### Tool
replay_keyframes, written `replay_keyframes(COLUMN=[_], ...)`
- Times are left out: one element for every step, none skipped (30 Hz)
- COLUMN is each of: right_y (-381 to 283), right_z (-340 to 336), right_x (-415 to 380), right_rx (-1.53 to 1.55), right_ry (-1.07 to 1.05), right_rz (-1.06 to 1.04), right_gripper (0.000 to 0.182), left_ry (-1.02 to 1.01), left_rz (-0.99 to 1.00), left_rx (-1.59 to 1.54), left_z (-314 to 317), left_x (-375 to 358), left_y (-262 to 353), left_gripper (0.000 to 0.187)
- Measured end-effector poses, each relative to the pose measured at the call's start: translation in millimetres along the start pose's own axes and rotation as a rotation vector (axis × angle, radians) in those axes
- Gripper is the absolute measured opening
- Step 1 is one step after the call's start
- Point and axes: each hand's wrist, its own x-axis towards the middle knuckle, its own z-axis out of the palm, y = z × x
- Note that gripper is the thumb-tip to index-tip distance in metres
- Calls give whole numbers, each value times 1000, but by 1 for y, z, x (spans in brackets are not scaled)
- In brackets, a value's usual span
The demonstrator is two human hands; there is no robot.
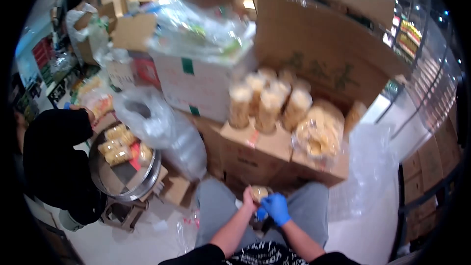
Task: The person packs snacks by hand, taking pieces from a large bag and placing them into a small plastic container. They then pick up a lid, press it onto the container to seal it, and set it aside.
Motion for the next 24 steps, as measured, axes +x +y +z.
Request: replay_keyframes(right_y=[-6, -3, -2, -9, 10, 15, 17, 22, 20, 18, 16, 18, 19, 18, 11, 12, 12, 15, 19, 23, 20, 20, 22, 24], right_z=[-8, -3, -6, -12, 5, 14, 17, 19, 21, 18, 19, 23, 28, 31, 27, 28, 32, 35, 40, 43, 43, 43, 45, 51], right_x=[8, -1, 12, 12, 9, 11, 11, 7, 13, 4, 2, -9, -9, -2, -9, -9, -8, -9, -9, -8, -11, -10, -8, -10], right_rx=[15, 20, -68, -99, -119, -248, -250, -252, -247, -215, -184, -178, -187, -202, -192, -187, -197, -196, -234, -235, -232, -235, -235, -242], right_ry=[-59, -80, -124, -128, -145, -65, -80, -100, -91, -77, -61, -78, -58, -28, 14, 21, 5, -3, -12, -12, -24, -30, -29, -29], right_rz=[14, 103, 68, 114, 111, 87, 73, 80, 59, 61, 62, 82, 109, 123, 116, 125, 116, 123, 121, 121, 116, 108, 108, 112], right_gripper=[25, 26, 29, 31, 32, 31, 31, 31, 31, 30, 30, 30, 30, 29, 30, 30, 31, 31, 32, 32, 32, 32, 32, 32], left_ry=[-13, 6, -11, 8, 33, 40, 36, 83, 126, 109, 91, 93, 104, 83, 79, 78, 75, 74, 31, 30, 114, 190, 189, 191], left_rz=[-33, -114, -46, -32, -75, -65, -47, -75, -77, -92, -111, -149, -161, -131, -119, -123, -96, -75, -103, -103, -84, -62, -62, -64], left_rx=[3, 12, 78, 151, 180, 188, 182, 178, 172, 143, 155, 169, 173, 153, 150, 161, 146, 150, 143, 143, 167, 189, 189, 200], left_z=[5, 1, 16, 0, -21, -21, -26, -32, -31, -33, -34, -42, -48, -47, -53, -53, -56, -55, -55, -52, -51, -48, -46, -52], left_x=[-3, -10, 1, -3, 4, 21, 26, 31, 38, 39, 46, 41, 46, 56, 52, 54, 55, 51, 46, 46, 37, 35, 36, 36], left_y=[8, 6, 22, 3, -12, -5, -10, -22, -17, -19, -15, -21, -24, -19, -24, -25, -24, -23, -23, -22, -21, -20, -19, -19], left_gripper=[54, 52, 49, 47, 44, 42, 42, 40, 38, 38, 39, 39, 39, 40, 40, 40, 40, 40, 38, 38, 37, 36, 36, 36])
